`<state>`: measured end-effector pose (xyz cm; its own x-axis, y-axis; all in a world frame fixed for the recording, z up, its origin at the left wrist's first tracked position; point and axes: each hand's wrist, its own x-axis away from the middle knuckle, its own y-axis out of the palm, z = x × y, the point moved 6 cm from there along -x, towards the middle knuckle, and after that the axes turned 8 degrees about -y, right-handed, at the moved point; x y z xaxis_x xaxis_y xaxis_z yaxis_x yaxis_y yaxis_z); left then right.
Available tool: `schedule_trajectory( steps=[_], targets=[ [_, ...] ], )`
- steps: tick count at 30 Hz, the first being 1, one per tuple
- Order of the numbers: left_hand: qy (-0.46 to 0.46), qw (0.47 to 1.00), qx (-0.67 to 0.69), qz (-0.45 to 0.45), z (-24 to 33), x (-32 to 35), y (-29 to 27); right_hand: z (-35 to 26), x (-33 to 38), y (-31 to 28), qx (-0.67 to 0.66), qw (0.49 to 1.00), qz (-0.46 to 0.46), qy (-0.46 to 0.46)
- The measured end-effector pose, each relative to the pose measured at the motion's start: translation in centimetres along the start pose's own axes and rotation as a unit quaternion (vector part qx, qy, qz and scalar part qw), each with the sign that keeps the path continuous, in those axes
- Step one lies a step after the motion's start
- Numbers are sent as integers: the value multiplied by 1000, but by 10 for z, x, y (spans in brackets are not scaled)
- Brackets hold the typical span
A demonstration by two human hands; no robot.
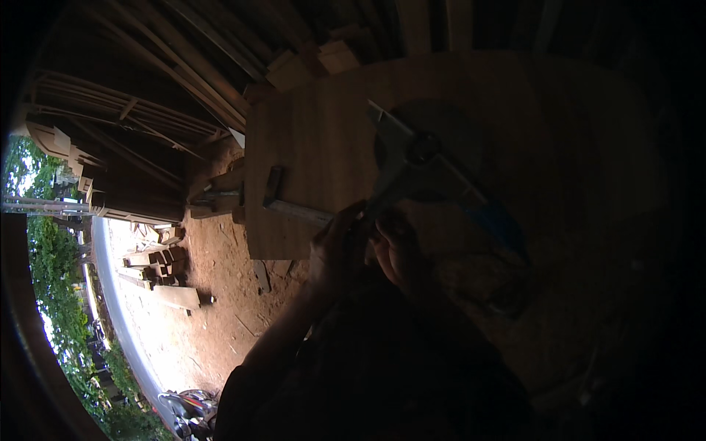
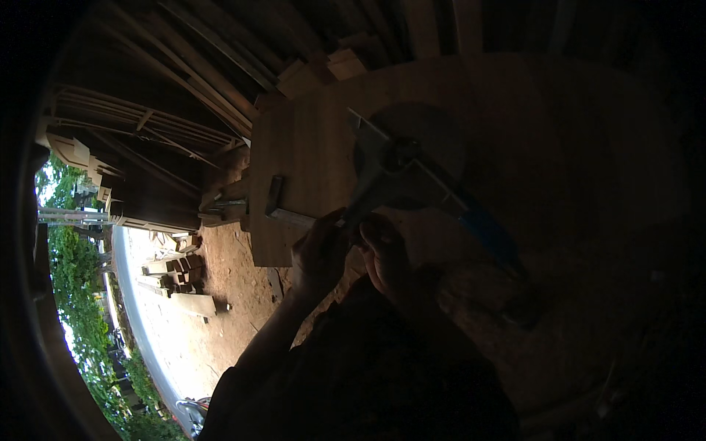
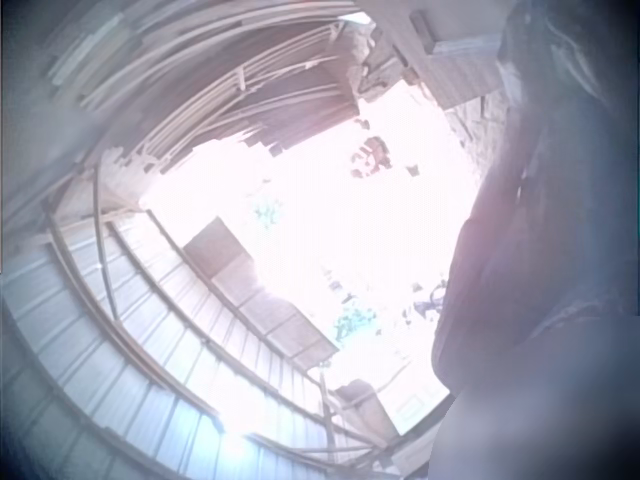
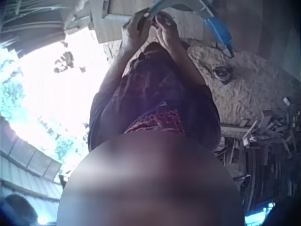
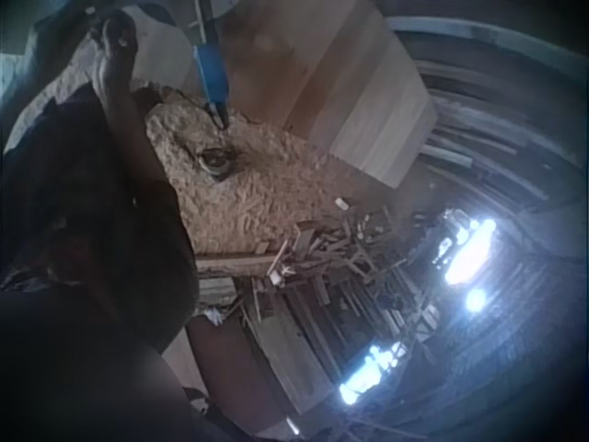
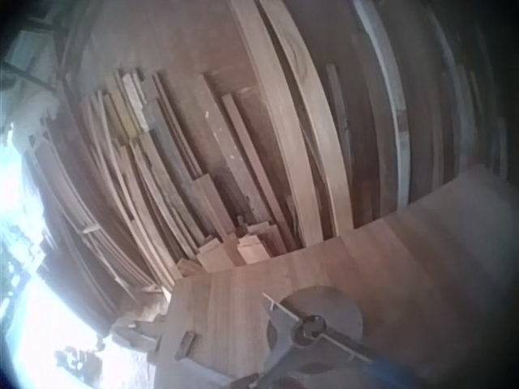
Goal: The person uses a handheld electric router to trim the edges of a rectangular wooden board. They repeatedly measure the board with a metal ruler, adjust the router's guide, and run the tool along the edges to smooth them. The person also uses a pencil to mark lines on the wood before trimming.
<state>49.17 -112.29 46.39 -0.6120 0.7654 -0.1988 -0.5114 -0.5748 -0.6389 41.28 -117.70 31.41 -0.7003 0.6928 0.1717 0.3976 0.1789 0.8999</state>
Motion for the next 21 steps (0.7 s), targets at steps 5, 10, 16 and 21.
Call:
schedule_trajectory(
  steps=[5, 10, 16, 21],
  targets=[
    [-46, 998, 10, -42, -6, 1, 1, 4, -6, 8, -110, 989, -98, 4],
    [16, 1000, 2, -12, -1, 0, 0, 10, -10, 5, -91, 992, -82, 31],
    [0, 1000, 8, 0, -4, -1, 2, 7, -10, -4, -82, 992, -72, 64],
    [10, 1000, 8, 11, -6, -3, 0, 6, -16, -7, -55, 997, -59, 2]
  ],
)
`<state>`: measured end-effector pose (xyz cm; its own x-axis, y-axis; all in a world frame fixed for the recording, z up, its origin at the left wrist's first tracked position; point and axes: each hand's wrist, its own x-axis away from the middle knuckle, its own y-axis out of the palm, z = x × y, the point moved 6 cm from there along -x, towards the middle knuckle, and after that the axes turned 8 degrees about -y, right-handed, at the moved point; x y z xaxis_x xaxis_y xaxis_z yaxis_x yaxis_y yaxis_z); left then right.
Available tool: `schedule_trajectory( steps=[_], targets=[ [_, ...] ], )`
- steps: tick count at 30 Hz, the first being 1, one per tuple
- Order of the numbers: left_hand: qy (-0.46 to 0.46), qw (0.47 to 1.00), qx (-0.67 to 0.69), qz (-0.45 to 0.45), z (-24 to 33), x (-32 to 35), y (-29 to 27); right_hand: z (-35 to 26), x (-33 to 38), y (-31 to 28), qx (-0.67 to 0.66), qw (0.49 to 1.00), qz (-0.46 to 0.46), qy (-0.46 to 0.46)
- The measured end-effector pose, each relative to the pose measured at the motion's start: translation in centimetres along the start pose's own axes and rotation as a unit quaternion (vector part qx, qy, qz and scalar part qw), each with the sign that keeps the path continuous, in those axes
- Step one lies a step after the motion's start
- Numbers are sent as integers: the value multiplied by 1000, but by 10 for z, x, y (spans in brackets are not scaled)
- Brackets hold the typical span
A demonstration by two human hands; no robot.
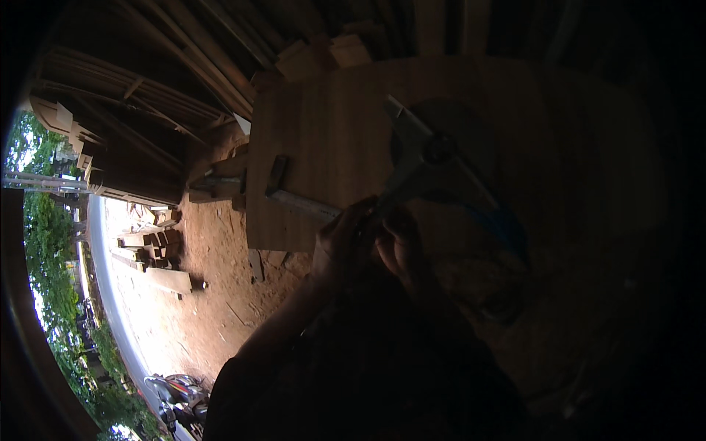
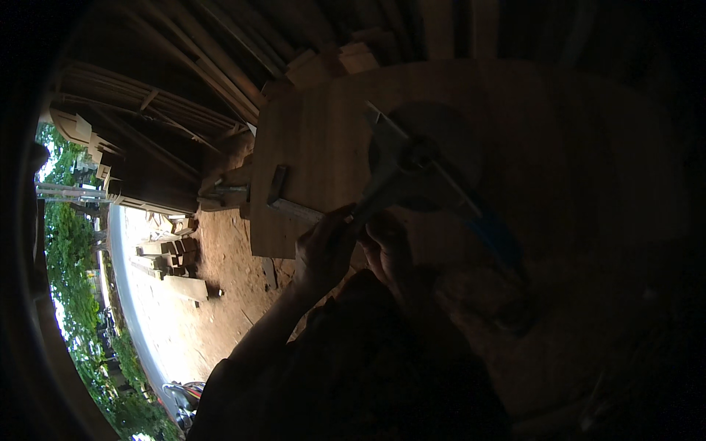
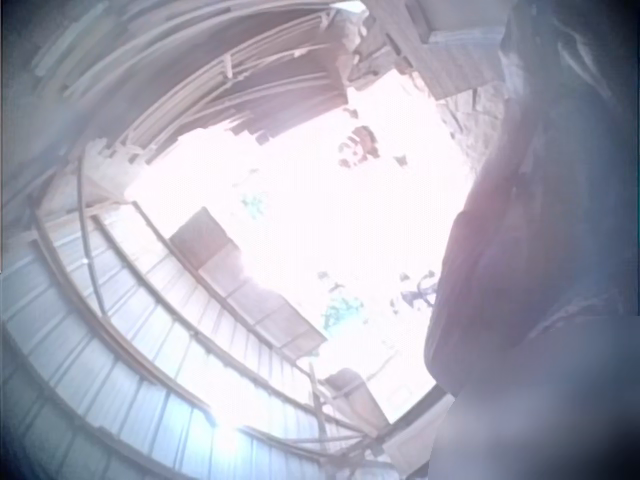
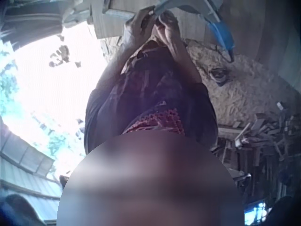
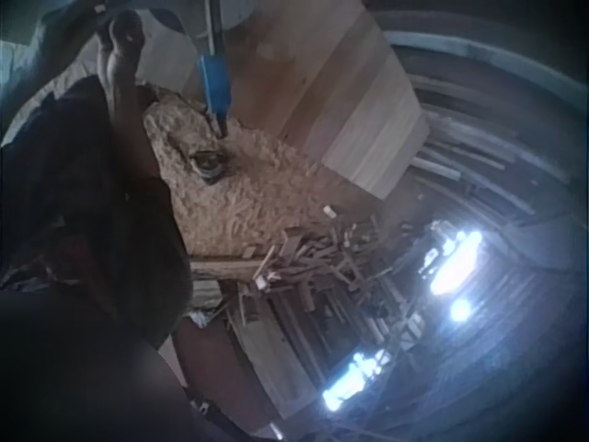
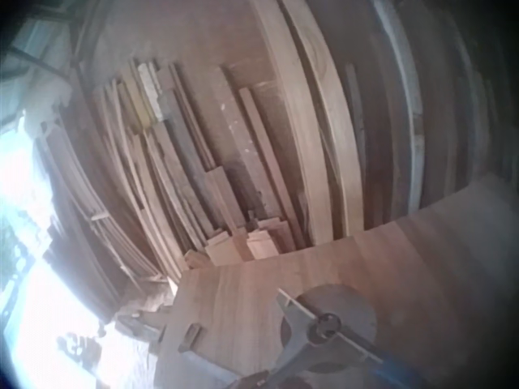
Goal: The person uses a handheld electric router to trim the edges of a rectangular wooden board. They repeatedly measure the board with a metal ruler, adjust the router's guide, and run the tool along the edges to smooth them. The person also uses a pencil to mark lines on the wood before trimming.
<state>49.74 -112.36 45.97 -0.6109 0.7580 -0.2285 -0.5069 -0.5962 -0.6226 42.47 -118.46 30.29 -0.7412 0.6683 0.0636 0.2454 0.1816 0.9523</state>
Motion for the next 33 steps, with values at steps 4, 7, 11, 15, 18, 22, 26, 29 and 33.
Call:
schedule_trajectory(
  steps=[4, 7, 11, 15, 18, 22, 26, 29, 33],
  targets=[
    [-21, 1000, 9, -15, -6, 2, 1, 2, 0, -2, -15, 999, -15, 25],
    [-43, 998, 21, -31, -10, 5, 3, -1, 0, 0, -8, 999, -21, 35],
    [4, 999, -2, -50, -11, 5, 5, 2, 3, 10, -42, 996, 41, 64],
    [66, 996, -44, -45, -10, 6, 5, 1, 9, 22, -13, 991, 61, 122],
    [-10, 996, 30, -82, -16, 9, 8, -5, 14, 10, 62, 980, 121, 146],
    [-10, 995, 0, -98, -4, 7, 9, -11, 17, 2, 37, 987, 76, 141],
    [-93, 982, -48, -160, 0, -3, 15, -3, 25, 3, -55, 978, 87, 180],
    [-69, 972, -128, -185, 5, -16, 33, 0, 29, 1, -35, 966, 159, 199],
    [-89, 951, -175, -241, -4, -21, 50, -6, 31, 5, -30, 969, 136, 203]
  ],
)
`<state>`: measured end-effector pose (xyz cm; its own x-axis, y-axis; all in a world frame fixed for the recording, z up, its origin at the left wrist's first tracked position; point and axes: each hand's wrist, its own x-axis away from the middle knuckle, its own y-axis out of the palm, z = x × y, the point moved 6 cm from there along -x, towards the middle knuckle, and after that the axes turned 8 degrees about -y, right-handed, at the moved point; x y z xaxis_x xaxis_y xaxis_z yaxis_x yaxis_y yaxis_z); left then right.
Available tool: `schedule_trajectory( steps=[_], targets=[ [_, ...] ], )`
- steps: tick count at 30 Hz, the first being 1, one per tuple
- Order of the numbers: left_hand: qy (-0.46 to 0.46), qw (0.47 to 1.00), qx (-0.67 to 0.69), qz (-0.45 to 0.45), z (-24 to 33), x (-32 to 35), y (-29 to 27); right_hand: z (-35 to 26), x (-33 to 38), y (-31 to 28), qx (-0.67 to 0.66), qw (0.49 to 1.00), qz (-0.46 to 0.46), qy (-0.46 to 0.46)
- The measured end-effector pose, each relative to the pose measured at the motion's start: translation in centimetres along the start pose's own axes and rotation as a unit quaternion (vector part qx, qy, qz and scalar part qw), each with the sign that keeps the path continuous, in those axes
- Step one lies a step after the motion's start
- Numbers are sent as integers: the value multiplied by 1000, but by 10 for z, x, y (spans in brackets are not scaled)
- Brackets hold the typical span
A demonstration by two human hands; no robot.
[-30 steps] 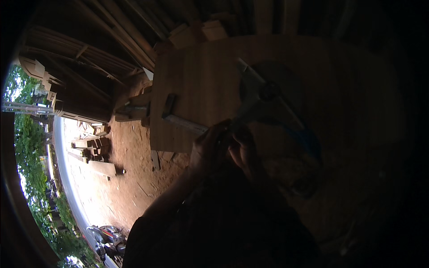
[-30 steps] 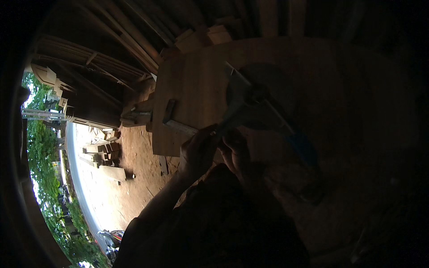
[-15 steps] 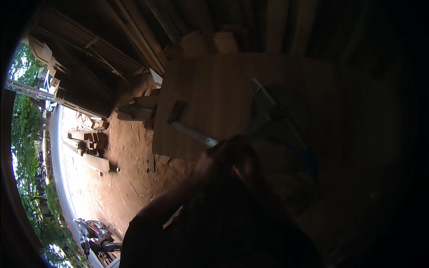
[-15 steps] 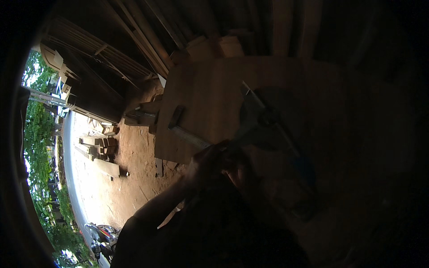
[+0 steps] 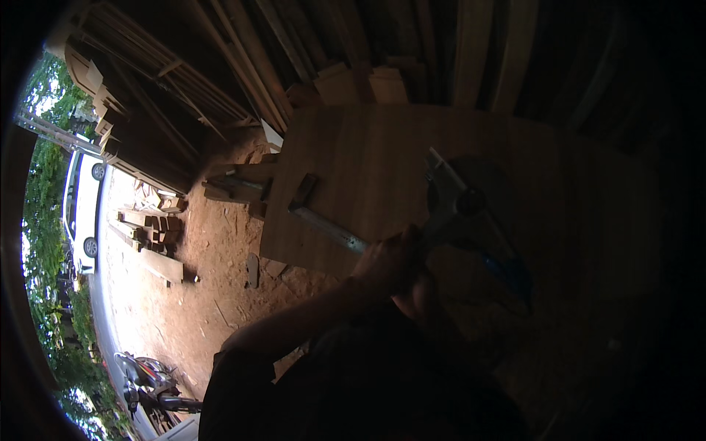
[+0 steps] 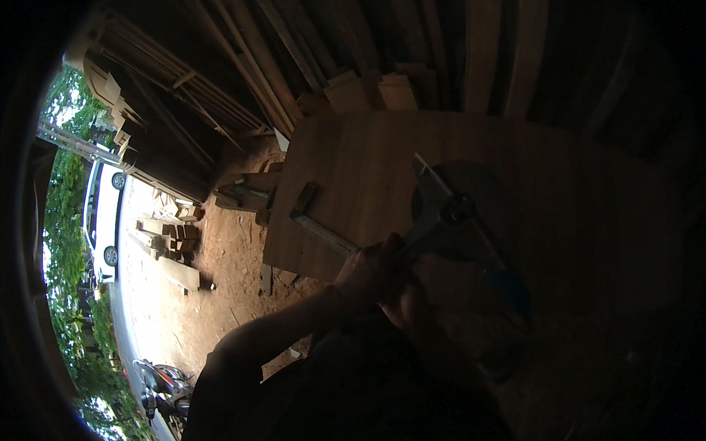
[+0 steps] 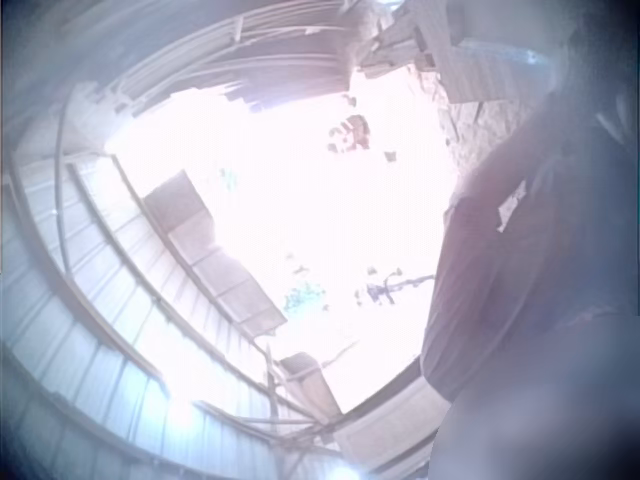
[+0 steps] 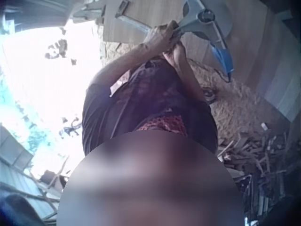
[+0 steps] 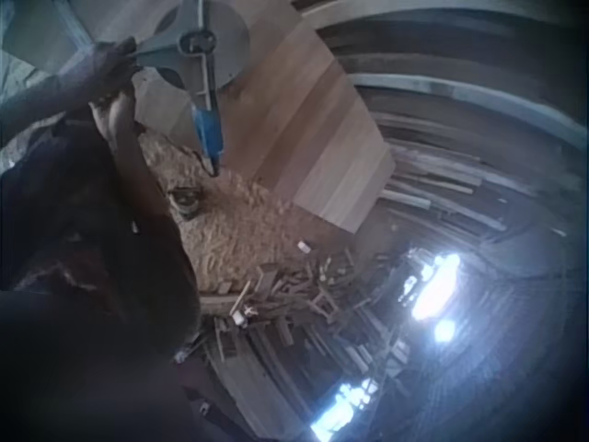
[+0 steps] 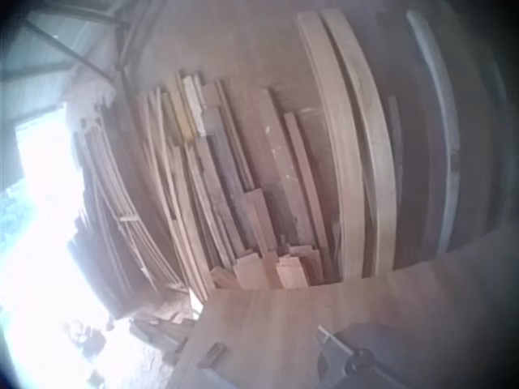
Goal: The person uses a handheld electric router to trim the edges of a rectangular wooden board. They repeatedly measure the board with a metal ruler, adjust the router's guide, and run the tool along the edges to smooth them. The person also uses a pencil to mark lines on the wood before trimming.
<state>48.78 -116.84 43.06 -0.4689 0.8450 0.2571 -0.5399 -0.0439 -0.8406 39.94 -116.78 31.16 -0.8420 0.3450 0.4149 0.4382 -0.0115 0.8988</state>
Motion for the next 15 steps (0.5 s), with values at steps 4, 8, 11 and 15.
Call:
schedule_trajectory(
  steps=[4, 8, 11, 15],
  targets=[
    [3, 997, -35, -67, 1, 0, 2, -3, 1, -8, 51, 997, 11, 60],
    [-70, 995, 66, -24, 1, 0, -19, -5, -3, -6, 64, 995, 9, 77],
    [-85, 987, 105, -82, 2, 2, -18, -5, 1, -16, 107, 984, 106, 98],
    [-60, 994, 74, -62, -8, -2, -14, -6, -6, -16, 68, 993, 2, 91]
  ],
)
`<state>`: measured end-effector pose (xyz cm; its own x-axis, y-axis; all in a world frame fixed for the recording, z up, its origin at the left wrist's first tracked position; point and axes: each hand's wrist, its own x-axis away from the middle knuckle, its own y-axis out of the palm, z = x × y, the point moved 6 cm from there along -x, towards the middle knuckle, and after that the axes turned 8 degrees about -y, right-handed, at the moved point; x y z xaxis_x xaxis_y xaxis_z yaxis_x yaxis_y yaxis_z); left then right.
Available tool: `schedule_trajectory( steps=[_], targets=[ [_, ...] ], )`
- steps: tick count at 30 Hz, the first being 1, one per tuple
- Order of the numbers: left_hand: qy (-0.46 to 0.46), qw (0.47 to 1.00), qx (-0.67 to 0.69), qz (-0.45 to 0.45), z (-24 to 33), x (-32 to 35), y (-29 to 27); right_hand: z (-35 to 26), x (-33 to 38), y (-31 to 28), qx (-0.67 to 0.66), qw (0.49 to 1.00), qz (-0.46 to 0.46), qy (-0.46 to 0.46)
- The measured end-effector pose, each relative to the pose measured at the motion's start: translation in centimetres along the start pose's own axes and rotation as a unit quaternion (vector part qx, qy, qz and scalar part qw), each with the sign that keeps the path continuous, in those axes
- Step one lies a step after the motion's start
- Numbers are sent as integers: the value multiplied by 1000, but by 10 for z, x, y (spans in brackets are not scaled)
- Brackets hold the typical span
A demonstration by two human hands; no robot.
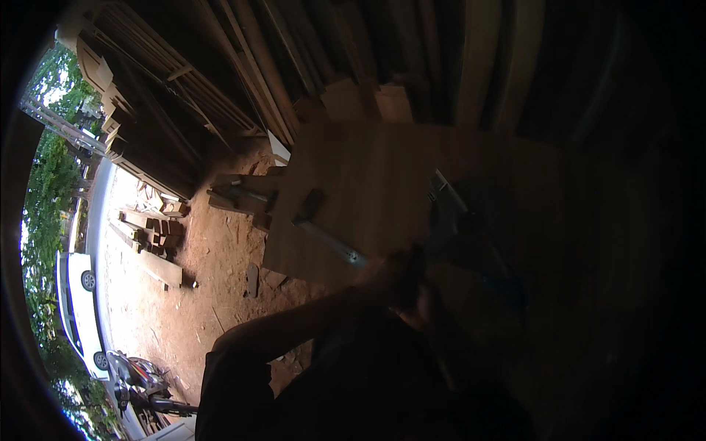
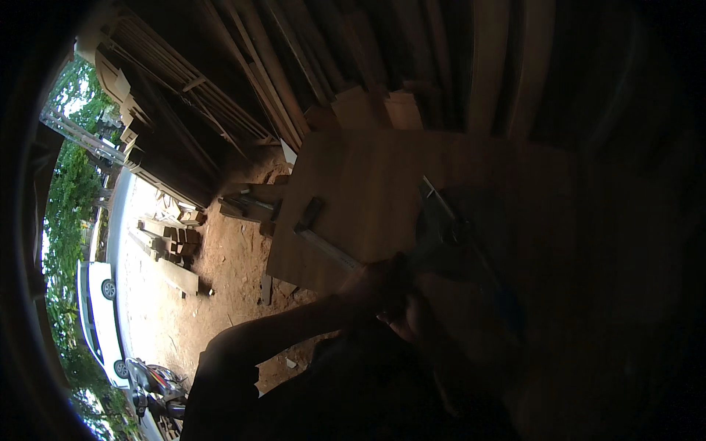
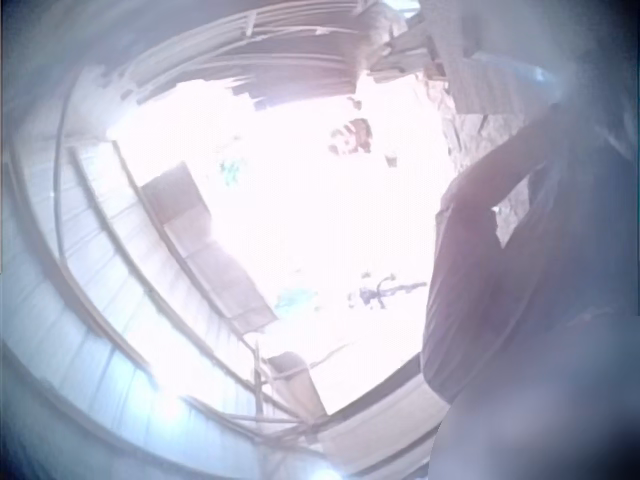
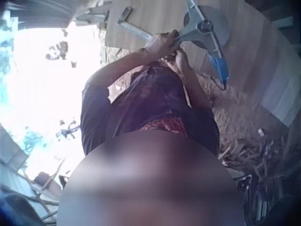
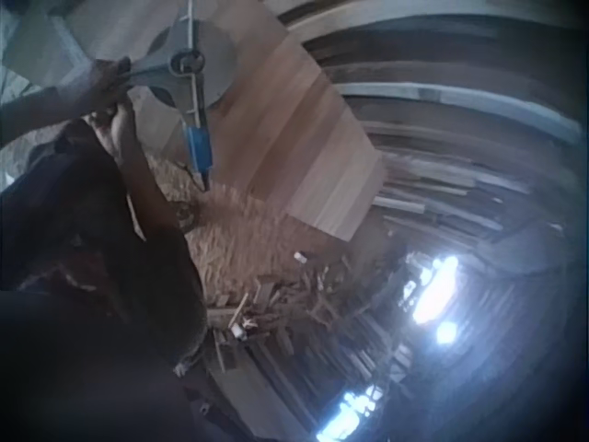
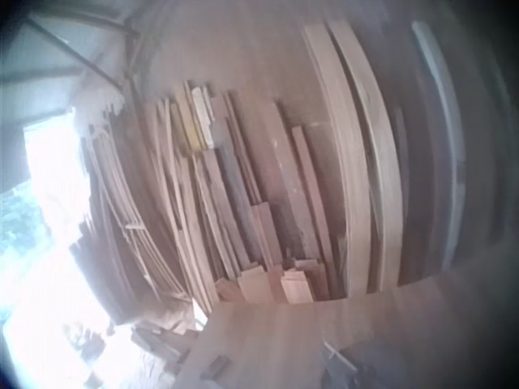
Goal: The person uses a handheld electric router to trim the edges of a rectangular wooden board. They repeatedly measure the board with a metal ruler, adjust the router's guide, and run the tool along the edges to smooth them. The person also uses a pencil to mark lines on the wood before trimming.
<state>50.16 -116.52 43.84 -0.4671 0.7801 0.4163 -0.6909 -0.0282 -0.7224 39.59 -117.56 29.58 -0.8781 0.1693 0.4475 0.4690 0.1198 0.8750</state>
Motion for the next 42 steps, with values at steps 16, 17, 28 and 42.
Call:
schedule_trajectory(
  steps=[16, 17, 28, 42],
  targets=[
    [19, 999, -7, -32, -1, -12, 12, 11, 14, -47, 4, 988, 11, -153],
    [27, 1000, -7, -9, 0, -13, 7, 13, 18, -48, 7, 987, 19, -158],
    [32, 981, 144, -127, -24, -3, 0, 67, 13, -15, 113, 963, 116, -216],
    [58, 895, 434, 86, -313, 112, -55, 189, -88, 115, 550, 813, 177, -73]
  ],
)
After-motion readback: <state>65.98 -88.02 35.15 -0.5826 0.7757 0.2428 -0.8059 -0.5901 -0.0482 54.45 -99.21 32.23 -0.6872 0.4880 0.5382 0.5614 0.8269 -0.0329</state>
